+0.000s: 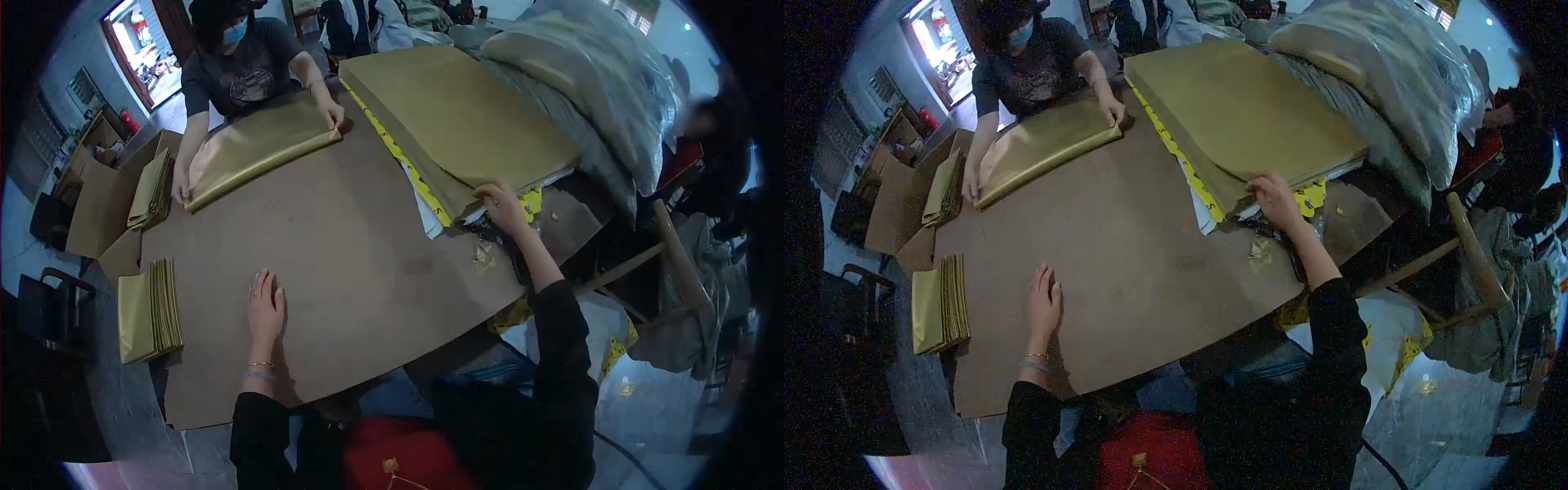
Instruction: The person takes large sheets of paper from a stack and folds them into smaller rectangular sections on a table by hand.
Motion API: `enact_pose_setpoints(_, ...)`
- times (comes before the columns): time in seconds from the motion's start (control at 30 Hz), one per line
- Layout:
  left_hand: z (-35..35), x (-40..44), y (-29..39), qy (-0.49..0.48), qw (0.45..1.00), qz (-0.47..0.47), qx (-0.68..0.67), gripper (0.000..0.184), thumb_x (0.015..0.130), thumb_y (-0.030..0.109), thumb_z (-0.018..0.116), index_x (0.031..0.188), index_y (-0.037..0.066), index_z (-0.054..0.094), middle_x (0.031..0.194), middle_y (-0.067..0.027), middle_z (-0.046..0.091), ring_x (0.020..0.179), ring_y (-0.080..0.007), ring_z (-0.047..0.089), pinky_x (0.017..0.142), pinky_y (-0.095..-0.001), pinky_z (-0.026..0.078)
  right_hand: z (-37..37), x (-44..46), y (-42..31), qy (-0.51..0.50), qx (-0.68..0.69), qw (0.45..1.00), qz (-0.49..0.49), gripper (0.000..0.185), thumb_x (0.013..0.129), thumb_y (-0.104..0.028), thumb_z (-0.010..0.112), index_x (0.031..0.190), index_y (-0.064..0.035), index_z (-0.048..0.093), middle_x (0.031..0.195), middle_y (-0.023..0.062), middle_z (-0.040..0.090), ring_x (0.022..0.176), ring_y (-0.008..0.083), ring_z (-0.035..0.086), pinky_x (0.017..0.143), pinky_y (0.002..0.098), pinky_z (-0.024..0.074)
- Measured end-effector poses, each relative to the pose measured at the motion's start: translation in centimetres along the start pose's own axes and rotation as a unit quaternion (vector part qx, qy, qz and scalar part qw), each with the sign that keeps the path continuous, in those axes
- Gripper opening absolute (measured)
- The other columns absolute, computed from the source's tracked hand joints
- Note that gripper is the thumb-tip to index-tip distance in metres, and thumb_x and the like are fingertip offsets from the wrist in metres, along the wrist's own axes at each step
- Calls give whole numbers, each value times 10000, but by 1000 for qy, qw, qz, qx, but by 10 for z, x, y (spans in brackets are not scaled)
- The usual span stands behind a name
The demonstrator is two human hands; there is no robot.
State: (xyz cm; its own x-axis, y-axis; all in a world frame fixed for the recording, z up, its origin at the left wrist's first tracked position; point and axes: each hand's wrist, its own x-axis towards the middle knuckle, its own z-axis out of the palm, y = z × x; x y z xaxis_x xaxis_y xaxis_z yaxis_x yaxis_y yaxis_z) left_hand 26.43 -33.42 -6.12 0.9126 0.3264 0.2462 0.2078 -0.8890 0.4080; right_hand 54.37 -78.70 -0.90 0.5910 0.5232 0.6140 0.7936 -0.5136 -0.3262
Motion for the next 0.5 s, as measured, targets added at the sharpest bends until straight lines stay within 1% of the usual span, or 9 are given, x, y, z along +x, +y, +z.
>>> enact_pose_setpoints(0.03,0,0,0,-1,1000,0,3,405,919,228,453,1272,30,454,1386,-113,400,1308,-301,328,1098,-423,244,-4,1,-7,0,0,1000,0,173,820,-34,572,992,-21,575,958,141,574,893,312,557,799,373,449)
enact_pose_setpoints(0.1,-1,0,1,-3,1000,0,7,406,918,226,455,1273,28,453,1386,-115,399,1306,-304,330,1098,-423,245,-13,6,-25,-11,-14,1000,-21,213,796,-75,606,1004,-33,631,1019,150,591,964,356,543,834,406,439)
enact_pose_setpoints(0.2,-1,0,1,-9,1000,-11,-2,405,916,219,460,1272,27,453,1386,-123,396,1306,-304,331,1098,-422,244,-11,7,-13,-51,-13,998,-21,215,801,-108,620,1003,-45,660,1054,140,596,988,333,546,840,388,442)
enact_pose_setpoints(0.23,-2,1,1,-6,1000,1,3,405,917,222,458,1272,26,453,1387,-126,394,1307,-305,331,1098,-425,243,-10,8,-9,-50,-13,998,-21,215,801,-108,620,1003,-45,660,1054,140,596,988,333,546,840,388,442)
enact_pose_setpoints(0.27,-2,1,1,-2,1000,12,8,406,918,224,456,1272,26,453,1389,-129,392,1307,-305,331,1098,-428,242,-8,8,-5,-42,13,999,-14,191,794,-103,632,967,-31,666,1012,131,606,963,318,559,831,377,445)
enact_pose_setpoints(0.33,-3,1,3,-6,1000,4,0,408,918,228,456,1272,26,453,1389,-129,392,1307,-307,331,1097,-429,242,-8,12,-4,-34,40,999,-8,168,786,-98,645,930,-17,671,970,122,616,939,304,571,822,367,448)
enact_pose_setpoints(0.4,-2,1,2,-11,1000,-4,-8,410,917,232,456,1272,26,453,1389,-129,392,1306,-308,331,1096,-431,241,-8,15,-3,-52,77,991,99,140,792,-106,647,881,-1,675,888,130,630,874,297,594,770,347,466)
enact_pose_setpoints(0.43,0,1,0,-2,1000,6,5,412,916,233,456,1272,26,453,1388,-129,393,1303,-310,335,1093,-430,245,-9,17,-3,-51,77,991,100,140,792,-106,647,881,-1,675,888,130,630,874,297,594,770,347,466)
enact_pose_setpoints(0.5,1,0,-1,6,1000,17,18,413,915,235,457,1272,27,453,1387,-129,395,1301,-312,338,1090,-430,248,-11,21,-1,-68,72,987,129,205,776,-190,673,865,-6,678,839,124,650,783,268,618,703,353,476)
